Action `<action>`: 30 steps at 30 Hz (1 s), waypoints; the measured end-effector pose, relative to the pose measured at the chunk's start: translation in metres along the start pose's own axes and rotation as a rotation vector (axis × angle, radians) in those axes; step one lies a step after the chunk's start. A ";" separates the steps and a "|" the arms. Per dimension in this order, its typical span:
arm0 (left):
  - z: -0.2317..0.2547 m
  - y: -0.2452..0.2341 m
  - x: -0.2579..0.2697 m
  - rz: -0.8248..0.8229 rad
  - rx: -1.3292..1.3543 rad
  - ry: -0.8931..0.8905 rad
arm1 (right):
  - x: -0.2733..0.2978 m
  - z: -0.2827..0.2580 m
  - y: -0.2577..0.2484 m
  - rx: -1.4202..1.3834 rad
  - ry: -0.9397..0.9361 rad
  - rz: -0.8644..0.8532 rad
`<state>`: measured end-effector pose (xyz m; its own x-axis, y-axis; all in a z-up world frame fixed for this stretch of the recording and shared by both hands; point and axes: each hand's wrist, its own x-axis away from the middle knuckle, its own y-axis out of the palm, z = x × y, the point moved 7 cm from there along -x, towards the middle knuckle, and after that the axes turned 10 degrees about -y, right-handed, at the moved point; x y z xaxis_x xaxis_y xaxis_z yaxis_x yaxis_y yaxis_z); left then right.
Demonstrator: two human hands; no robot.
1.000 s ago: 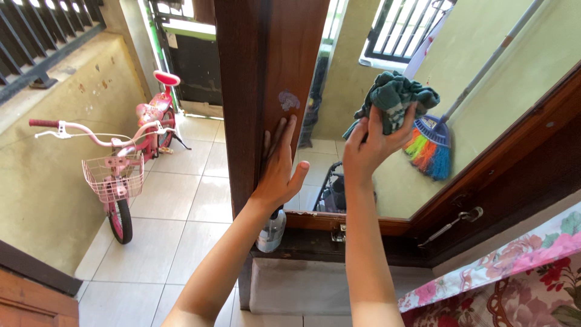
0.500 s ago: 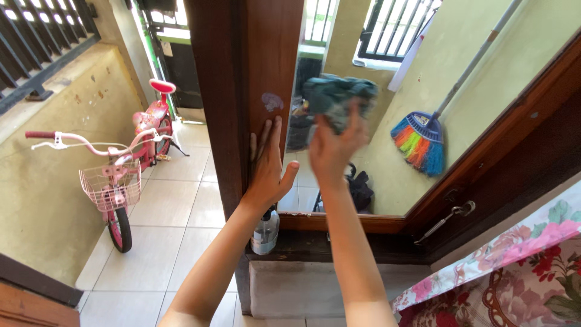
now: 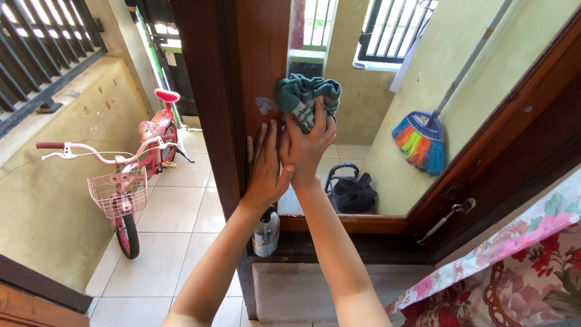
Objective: The person cleans a glass door by applying a liquid from a spray bottle and wiping the surface with a cloth.
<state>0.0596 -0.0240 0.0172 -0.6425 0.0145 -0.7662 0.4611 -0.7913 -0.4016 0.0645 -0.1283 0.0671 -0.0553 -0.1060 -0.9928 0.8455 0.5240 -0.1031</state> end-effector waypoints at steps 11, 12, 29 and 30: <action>0.021 -0.010 0.000 0.014 0.035 -0.049 | 0.017 0.078 -0.037 0.069 -0.019 0.034; 0.023 -0.010 0.000 0.017 0.036 -0.055 | 0.019 0.093 -0.044 0.072 -0.020 0.088; 0.057 0.030 0.007 0.024 0.003 -0.033 | 0.017 0.083 -0.049 0.067 -0.034 -0.070; 0.059 0.033 0.007 0.025 -0.003 -0.033 | 0.020 0.095 -0.053 0.070 -0.035 -0.072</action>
<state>0.0342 -0.0855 0.0279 -0.6503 -0.0255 -0.7593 0.4791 -0.7894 -0.3838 0.0688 -0.2386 0.0586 -0.0994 -0.1717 -0.9801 0.8749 0.4541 -0.1682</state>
